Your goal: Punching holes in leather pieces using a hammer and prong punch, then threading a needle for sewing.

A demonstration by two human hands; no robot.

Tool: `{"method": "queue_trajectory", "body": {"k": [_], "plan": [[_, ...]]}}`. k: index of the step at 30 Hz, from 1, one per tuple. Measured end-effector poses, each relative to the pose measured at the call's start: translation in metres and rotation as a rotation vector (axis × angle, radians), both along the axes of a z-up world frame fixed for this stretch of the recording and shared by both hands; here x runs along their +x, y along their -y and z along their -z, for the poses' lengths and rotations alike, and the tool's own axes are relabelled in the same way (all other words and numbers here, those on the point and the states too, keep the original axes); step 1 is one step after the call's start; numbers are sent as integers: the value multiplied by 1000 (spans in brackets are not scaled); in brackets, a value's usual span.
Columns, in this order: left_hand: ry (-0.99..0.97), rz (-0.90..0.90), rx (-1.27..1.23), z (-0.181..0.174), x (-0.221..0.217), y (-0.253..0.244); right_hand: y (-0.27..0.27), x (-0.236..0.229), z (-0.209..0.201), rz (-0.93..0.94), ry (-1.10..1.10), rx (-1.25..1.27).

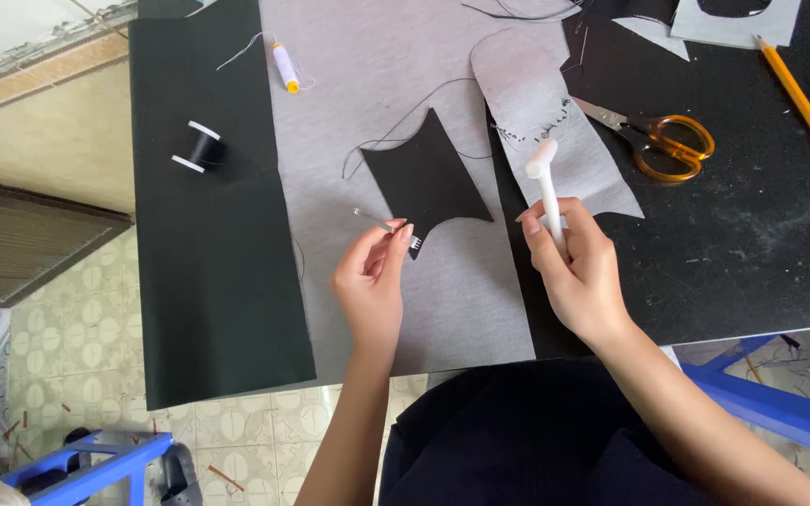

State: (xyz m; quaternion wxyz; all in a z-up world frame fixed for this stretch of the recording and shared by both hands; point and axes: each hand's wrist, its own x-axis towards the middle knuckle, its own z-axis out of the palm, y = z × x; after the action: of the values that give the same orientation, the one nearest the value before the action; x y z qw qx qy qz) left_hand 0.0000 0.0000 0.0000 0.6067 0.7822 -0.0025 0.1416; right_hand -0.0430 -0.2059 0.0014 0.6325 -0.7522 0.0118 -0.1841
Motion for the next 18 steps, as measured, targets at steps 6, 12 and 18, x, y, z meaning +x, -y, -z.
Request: {"method": "queue_trajectory", "body": {"k": [6,12,18], "plan": [[3,-3,-6,0,0,0,0,0,0,1,-7,-7],[20,-3,-2,0,-1,1,1,0,-1,-2,-4,-8],[30,-9,1,0,-1,2,0,0,1,1,0,-7]]}}
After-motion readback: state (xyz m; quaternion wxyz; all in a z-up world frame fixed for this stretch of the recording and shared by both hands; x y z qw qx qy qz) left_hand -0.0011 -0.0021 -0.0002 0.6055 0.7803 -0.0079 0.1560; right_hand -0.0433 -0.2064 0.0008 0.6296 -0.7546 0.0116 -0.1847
